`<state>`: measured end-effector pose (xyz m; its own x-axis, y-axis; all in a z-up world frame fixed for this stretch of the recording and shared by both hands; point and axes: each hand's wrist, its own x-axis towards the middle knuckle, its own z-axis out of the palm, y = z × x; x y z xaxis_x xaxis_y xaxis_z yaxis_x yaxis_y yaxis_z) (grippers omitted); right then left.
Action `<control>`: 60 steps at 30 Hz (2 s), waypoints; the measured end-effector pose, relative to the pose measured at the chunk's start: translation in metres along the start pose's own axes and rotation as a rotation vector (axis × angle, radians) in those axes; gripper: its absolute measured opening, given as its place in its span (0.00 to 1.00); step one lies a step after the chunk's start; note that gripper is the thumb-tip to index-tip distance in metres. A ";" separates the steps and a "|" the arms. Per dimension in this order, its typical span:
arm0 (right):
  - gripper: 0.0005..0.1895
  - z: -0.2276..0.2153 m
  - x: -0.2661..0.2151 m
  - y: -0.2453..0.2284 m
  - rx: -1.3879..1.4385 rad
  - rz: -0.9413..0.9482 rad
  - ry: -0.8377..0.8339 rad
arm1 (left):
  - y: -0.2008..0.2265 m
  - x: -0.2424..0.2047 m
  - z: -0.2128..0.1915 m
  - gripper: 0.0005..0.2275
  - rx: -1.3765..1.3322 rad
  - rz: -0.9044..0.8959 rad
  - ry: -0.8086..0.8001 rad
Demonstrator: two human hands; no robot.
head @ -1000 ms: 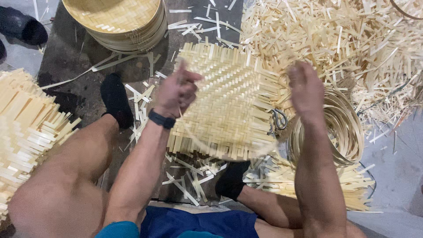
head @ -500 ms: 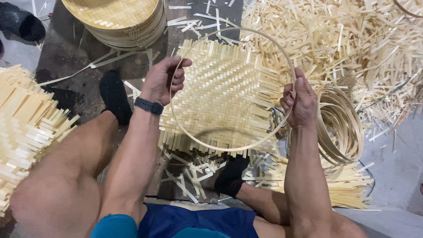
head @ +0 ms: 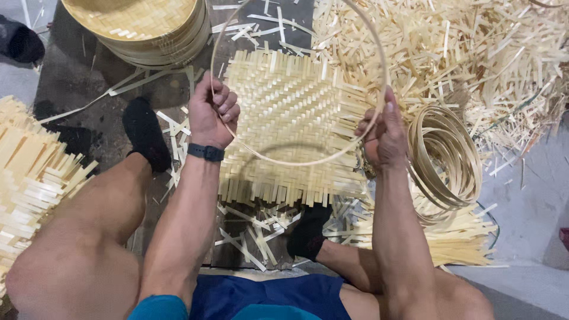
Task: The person weaves bamboo trays by hand, first pressing a circular frame onto a flat bamboo sheet, then using shears to trim the excess bamboo around the frame's edge.
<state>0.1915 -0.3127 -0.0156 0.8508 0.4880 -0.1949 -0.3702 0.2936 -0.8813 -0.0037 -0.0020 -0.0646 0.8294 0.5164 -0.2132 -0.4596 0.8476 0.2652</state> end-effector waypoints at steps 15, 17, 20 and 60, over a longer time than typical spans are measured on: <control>0.29 -0.023 0.008 0.039 -0.092 0.063 -0.107 | 0.016 0.013 -0.044 0.08 0.061 0.025 0.106; 0.28 -0.026 0.014 0.047 -0.154 0.067 -0.025 | 0.008 0.010 -0.043 0.09 0.085 0.008 0.157; 0.24 -0.036 0.032 0.064 -0.366 0.111 0.123 | -0.012 0.009 -0.047 0.08 0.203 0.055 0.322; 0.13 -0.110 0.056 0.209 -1.182 -0.018 0.403 | 0.001 0.047 -0.221 0.12 1.712 -0.130 0.673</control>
<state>0.2029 -0.3144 -0.2580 0.9832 0.1436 -0.1130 0.0260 -0.7220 -0.6914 -0.0354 0.0503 -0.2826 0.3796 0.7859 -0.4882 0.7327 0.0669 0.6773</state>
